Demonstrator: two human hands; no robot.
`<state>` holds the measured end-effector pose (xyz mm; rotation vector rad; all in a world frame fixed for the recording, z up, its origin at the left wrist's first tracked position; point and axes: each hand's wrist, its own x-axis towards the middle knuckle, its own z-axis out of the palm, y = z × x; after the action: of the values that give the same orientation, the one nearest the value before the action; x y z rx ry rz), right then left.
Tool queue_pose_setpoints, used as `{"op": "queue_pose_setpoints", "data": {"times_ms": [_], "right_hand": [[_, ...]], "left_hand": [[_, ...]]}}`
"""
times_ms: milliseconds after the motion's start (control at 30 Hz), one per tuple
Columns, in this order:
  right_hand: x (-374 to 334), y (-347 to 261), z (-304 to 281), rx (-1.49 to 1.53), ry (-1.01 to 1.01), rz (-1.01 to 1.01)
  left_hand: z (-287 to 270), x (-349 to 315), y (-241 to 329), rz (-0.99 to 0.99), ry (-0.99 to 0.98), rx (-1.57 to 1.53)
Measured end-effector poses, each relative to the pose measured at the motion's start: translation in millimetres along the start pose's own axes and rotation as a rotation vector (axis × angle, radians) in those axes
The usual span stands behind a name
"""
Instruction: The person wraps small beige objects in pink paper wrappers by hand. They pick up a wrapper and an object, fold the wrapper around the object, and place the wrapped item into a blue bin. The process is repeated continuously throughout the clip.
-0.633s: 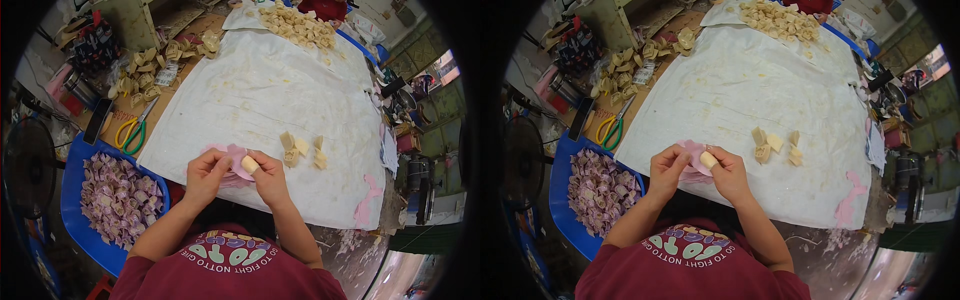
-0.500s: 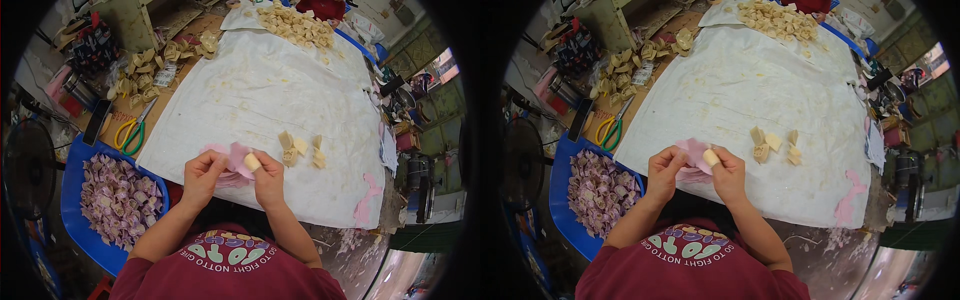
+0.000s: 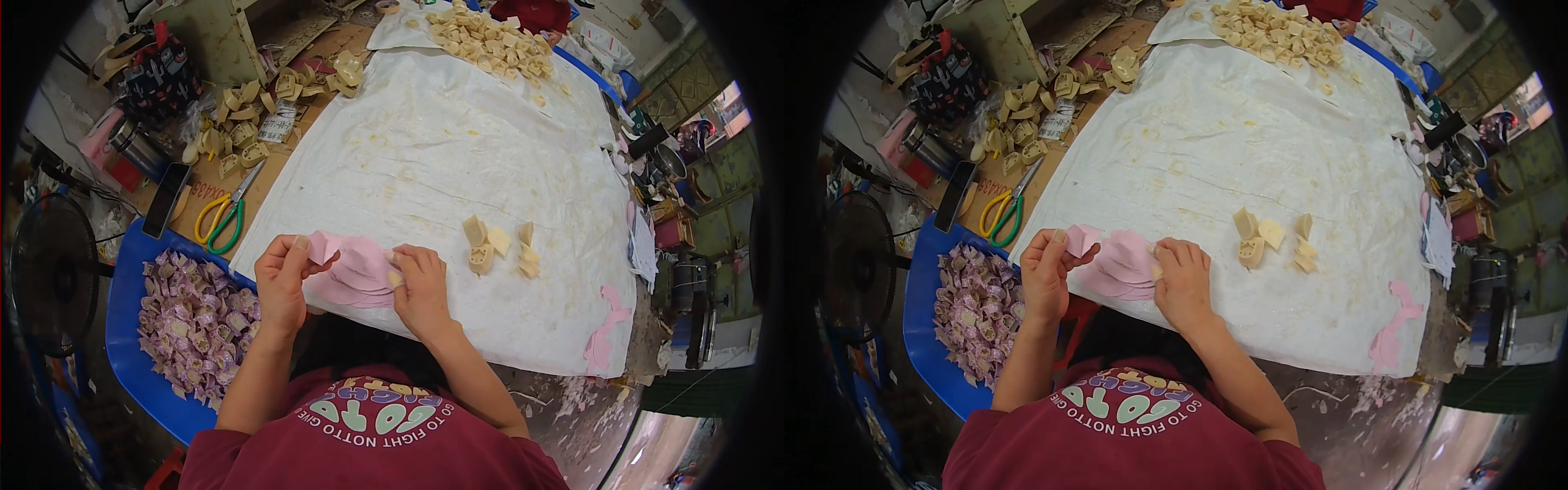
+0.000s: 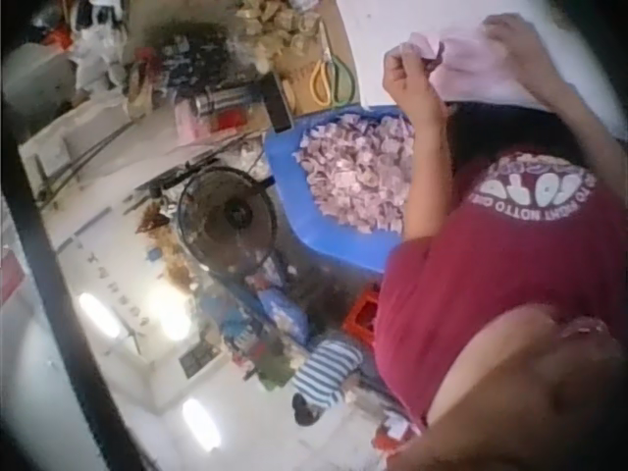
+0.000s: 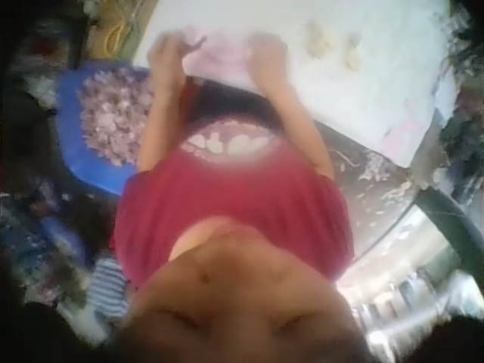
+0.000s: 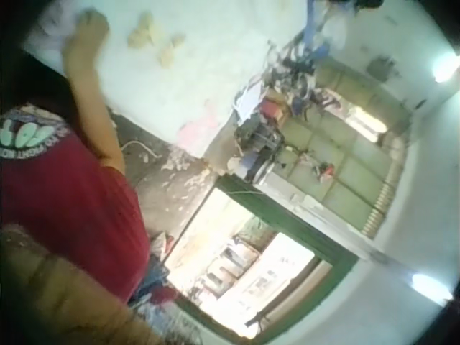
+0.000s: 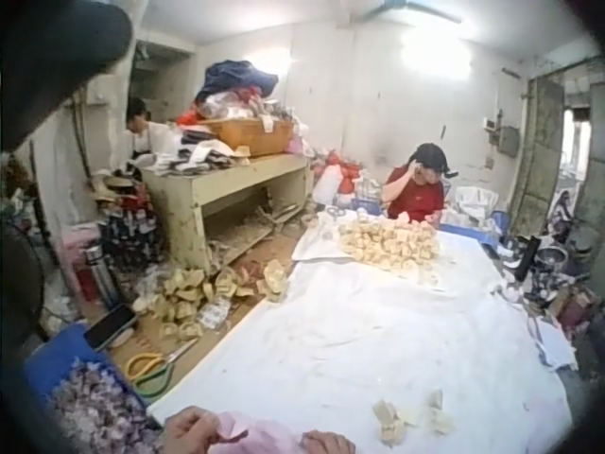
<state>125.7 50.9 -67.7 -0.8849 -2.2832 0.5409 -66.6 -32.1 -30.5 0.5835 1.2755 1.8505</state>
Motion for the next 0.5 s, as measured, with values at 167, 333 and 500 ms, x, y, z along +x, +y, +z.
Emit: {"op": "queue_pose_setpoints", "data": {"times_ms": [167,333,500], "right_hand": [[-7,16,-7,-0.056,-0.026,-0.081],[13,-22,-23,-0.025,0.181,-0.105],[22,-18,-15,0.116,0.129,-0.225]], "left_hand": [[0,0,-5,0.019,-0.067,-0.007],[4,-5,-8,-0.038,-0.147,-0.007],[22,-12,0,-0.017,-0.162,0.017]]}}
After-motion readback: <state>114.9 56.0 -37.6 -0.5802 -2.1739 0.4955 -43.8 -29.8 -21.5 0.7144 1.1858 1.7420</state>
